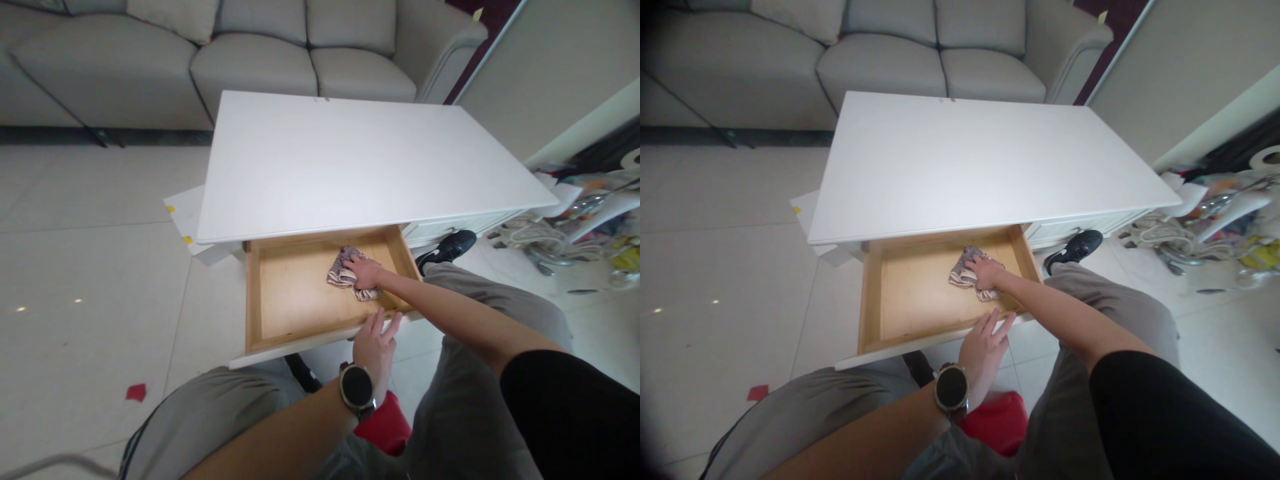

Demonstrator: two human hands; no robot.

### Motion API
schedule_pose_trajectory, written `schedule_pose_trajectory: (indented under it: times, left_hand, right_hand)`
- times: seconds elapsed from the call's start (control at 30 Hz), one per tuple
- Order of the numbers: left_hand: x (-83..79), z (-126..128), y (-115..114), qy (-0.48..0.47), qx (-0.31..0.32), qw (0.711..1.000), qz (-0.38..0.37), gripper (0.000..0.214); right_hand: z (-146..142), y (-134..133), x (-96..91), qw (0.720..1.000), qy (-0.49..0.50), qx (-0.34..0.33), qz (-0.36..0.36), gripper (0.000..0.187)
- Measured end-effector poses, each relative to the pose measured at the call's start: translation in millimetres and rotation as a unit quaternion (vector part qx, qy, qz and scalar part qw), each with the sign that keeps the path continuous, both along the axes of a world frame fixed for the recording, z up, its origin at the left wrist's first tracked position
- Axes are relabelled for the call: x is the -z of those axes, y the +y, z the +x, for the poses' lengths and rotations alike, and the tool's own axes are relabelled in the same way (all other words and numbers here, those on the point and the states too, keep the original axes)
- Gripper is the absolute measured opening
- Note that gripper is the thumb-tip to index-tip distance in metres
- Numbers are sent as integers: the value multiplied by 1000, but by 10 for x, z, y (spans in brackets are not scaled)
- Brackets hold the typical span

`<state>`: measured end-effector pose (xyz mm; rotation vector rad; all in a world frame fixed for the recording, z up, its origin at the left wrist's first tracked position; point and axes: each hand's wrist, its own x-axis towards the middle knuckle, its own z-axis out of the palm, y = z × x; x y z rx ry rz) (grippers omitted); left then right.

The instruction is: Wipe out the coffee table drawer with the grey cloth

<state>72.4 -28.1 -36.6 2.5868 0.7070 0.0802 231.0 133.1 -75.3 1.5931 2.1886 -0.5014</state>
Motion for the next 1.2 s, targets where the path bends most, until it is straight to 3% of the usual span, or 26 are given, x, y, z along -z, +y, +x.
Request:
schedule_pose_trajectory:
  times: [0.43, 1.2]
  left_hand:
    - [-130, -33, 36, 8, -9, 1000, -7, 50]
    - [-156, -52, 42, 35, 20, 998, 38, 40]
  right_hand:
    - [-4, 1, 9, 1000, -4, 6, -2, 80]
    - [-70, -11, -43, 1000, -9, 15, 2, 80]
